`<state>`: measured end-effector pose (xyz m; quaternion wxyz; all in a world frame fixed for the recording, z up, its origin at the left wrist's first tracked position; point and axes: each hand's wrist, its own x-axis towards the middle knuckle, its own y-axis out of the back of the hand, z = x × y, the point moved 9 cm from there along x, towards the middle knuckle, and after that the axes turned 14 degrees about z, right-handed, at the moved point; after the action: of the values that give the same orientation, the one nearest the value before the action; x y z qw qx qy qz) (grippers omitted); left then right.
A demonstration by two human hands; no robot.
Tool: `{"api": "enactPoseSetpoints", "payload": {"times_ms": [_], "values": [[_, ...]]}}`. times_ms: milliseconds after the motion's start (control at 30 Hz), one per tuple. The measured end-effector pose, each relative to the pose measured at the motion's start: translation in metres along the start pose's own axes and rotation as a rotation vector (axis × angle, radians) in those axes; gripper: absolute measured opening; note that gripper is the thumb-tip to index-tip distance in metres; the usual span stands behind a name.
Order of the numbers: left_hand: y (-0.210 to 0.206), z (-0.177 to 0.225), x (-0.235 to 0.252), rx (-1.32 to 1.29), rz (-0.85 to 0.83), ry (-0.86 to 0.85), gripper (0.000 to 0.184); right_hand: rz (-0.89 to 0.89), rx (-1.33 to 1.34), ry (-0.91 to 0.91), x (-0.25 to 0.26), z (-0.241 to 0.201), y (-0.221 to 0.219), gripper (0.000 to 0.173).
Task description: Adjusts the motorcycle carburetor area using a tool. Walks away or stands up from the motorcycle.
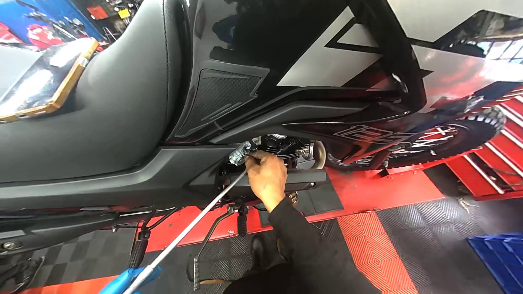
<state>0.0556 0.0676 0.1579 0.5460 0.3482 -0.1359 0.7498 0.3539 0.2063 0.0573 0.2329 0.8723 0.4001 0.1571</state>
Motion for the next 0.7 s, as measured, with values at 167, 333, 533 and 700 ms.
{"api": "enactPoseSetpoints", "payload": {"times_ms": [167,333,533,700], "values": [[0.003,-0.007,0.009,-0.029,0.027,0.012,0.030,0.009,0.009,0.007,-0.001,-0.001,0.000,0.022],[0.021,-0.022,0.003,0.060,0.016,0.041,0.028,0.026,-0.005,0.017,-0.004,-0.002,-0.001,0.021],[0.033,-0.026,0.002,0.312,-0.068,-0.038,0.016,0.019,-0.028,0.027,-0.004,-0.002,-0.002,0.022],[0.037,-0.026,0.000,0.448,-0.084,-0.166,0.015,0.031,-0.014,0.022,-0.003,-0.001,-0.003,0.020]]}}
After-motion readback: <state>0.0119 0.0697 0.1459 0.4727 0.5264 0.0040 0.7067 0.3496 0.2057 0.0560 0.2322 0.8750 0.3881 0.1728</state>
